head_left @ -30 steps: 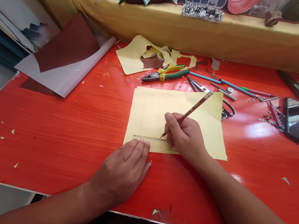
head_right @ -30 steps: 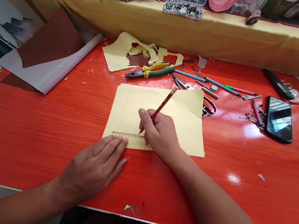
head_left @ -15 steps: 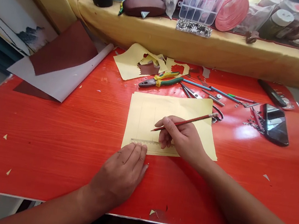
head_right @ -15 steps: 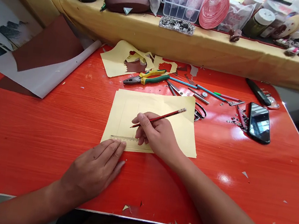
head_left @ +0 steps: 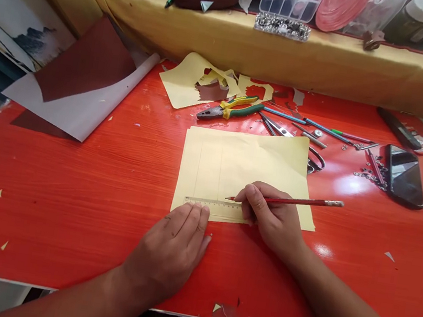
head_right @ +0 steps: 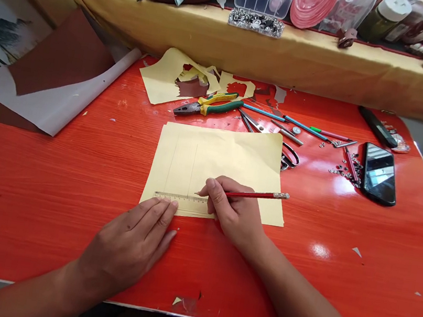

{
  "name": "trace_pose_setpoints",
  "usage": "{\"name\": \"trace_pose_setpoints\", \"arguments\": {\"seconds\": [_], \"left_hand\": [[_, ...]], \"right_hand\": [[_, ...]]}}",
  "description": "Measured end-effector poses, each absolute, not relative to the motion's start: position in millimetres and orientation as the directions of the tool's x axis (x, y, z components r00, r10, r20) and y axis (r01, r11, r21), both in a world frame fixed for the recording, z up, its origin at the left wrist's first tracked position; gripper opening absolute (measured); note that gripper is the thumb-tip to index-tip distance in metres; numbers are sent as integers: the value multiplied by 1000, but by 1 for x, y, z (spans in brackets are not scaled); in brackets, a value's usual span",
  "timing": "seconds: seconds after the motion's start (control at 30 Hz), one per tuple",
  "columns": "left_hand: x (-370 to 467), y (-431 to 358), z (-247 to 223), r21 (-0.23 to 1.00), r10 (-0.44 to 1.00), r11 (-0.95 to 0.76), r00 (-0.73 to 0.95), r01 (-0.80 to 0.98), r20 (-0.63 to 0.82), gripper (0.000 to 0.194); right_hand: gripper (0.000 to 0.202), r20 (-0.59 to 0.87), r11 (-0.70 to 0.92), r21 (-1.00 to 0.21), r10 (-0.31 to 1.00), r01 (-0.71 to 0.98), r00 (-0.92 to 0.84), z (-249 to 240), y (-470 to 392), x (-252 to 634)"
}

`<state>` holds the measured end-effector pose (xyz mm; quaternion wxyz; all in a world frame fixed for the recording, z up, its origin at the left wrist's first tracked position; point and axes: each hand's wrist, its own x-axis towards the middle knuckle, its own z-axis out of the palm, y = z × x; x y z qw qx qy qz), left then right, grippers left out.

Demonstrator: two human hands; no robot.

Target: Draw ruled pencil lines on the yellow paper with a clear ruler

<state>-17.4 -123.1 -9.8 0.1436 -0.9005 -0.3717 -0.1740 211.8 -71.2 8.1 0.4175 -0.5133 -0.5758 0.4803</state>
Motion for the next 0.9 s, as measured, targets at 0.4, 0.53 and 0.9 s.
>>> {"name": "trace_pose_setpoints", "arguments": {"seconds": [0.4,0.53,0.9], "left_hand": [[-18,-124,-10,-115,630,-680,657,724,413,37],[-18,-124,-11,-121,628,-680,659,723,415,38],[-18,-124,-11,-107,628,-685,658,721,415,38]], "right_hand": [[35,17,67,-960,983,272,-182,10,-68,209],[39,1,49,-959,986,280,-169,10,-69,210],[44,-26,17,-956,990,292,-141,7,-69,208]]}}
